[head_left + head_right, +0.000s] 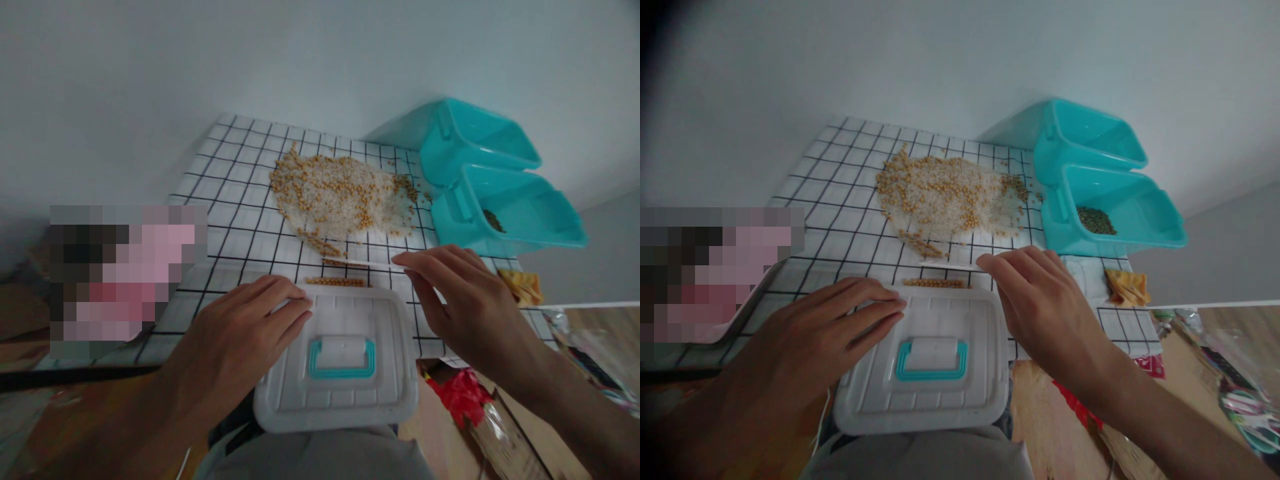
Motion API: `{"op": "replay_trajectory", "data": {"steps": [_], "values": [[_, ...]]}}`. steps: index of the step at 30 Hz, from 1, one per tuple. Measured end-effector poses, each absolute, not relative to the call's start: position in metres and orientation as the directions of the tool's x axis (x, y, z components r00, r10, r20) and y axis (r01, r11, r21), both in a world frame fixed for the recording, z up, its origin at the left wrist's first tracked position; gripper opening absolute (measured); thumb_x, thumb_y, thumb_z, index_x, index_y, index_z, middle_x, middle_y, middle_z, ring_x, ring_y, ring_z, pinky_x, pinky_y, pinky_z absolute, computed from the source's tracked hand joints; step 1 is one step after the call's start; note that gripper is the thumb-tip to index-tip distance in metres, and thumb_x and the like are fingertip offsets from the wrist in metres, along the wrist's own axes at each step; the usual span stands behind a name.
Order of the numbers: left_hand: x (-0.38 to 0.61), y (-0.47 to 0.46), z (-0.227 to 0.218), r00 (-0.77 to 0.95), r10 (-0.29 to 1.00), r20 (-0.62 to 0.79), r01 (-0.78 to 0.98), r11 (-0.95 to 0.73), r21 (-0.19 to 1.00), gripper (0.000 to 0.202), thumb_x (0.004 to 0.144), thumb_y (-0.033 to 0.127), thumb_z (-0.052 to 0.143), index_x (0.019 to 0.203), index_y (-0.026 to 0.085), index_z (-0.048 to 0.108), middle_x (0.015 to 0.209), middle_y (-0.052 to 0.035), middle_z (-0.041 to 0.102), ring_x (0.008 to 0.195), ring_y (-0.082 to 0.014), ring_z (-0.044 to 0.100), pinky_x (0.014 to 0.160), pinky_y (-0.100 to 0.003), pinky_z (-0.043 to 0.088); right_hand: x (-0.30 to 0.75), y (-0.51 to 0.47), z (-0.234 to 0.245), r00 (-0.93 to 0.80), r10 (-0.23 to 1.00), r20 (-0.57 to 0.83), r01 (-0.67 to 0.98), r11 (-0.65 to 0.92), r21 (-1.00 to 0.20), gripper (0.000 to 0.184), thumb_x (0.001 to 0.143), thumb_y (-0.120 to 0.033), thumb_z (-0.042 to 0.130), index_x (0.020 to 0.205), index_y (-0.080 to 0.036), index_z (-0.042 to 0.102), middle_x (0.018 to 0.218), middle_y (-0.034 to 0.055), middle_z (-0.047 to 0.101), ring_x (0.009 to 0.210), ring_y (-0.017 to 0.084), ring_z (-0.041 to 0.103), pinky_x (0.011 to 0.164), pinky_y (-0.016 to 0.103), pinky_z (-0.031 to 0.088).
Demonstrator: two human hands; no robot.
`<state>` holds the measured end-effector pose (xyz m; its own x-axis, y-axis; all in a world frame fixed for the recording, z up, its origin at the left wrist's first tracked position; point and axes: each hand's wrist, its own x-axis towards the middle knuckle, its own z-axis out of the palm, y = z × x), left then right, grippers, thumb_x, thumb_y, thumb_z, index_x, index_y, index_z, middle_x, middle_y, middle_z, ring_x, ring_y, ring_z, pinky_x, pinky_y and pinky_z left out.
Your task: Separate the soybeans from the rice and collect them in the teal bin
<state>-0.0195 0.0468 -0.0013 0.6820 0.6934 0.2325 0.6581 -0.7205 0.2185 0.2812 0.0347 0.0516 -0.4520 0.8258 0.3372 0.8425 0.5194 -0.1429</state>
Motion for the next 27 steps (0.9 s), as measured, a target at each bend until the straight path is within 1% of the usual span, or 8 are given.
{"op": "replay_trajectory", "data": {"steps": [4, 10, 20, 27], "values": [[-0.019, 0.047, 0.001, 0.68, 0.699, 0.222, 0.66, -0.715, 0.229, 0.016, 0.101, 0.019, 0.056, 0.107, 0.019, 0.071, 0.109, -0.0061, 0.071, 0.106, -0.0234, 0.067, 0.095, -0.046, 0.059, 0.28, 0.03, 0.054, -0.462, 0.83, 0.312, 0.836, 0.525, -0.16, 0.028, 0.097, -0.007, 0.056, 0.121, -0.019, 0.063, 0.103, 0.0058, 0.072, 0.094, 0.022, 0.064, 0.086, 0.038, 0.049], [-0.019, 0.046, 0.001, 0.683, 0.695, 0.223, 0.664, -0.719, 0.208, 0.017, 0.101, 0.019, 0.055, 0.107, 0.02, 0.071, 0.11, -0.0059, 0.072, 0.107, -0.024, 0.067, 0.095, -0.047, 0.059, 0.281, 0.024, 0.055, -0.474, 0.833, 0.285, 0.831, 0.53, -0.169, 0.031, 0.096, -0.006, 0.058, 0.123, -0.019, 0.062, 0.107, 0.0055, 0.072, 0.099, 0.023, 0.065, 0.089, 0.038, 0.049], [-0.019, 0.047, 0.0, 0.683, 0.696, 0.221, 0.663, -0.718, 0.212, 0.018, 0.101, 0.019, 0.055, 0.107, 0.02, 0.071, 0.11, -0.0059, 0.072, 0.106, -0.0232, 0.067, 0.095, -0.045, 0.058, 0.28, 0.022, 0.056, -0.466, 0.839, 0.282, 0.834, 0.522, -0.177, 0.032, 0.095, -0.005, 0.058, 0.122, -0.02, 0.062, 0.107, 0.0056, 0.073, 0.099, 0.023, 0.066, 0.087, 0.039, 0.05], [-0.02, 0.046, 0.001, 0.685, 0.698, 0.208, 0.665, -0.716, 0.213, 0.018, 0.102, 0.02, 0.054, 0.108, 0.019, 0.071, 0.11, -0.0067, 0.072, 0.107, -0.0245, 0.067, 0.096, -0.047, 0.058, 0.28, 0.022, 0.057, -0.465, 0.837, 0.289, 0.835, 0.523, -0.172, 0.031, 0.094, -0.005, 0.059, 0.121, -0.02, 0.062, 0.107, 0.0058, 0.073, 0.099, 0.023, 0.065, 0.086, 0.038, 0.05]]}}
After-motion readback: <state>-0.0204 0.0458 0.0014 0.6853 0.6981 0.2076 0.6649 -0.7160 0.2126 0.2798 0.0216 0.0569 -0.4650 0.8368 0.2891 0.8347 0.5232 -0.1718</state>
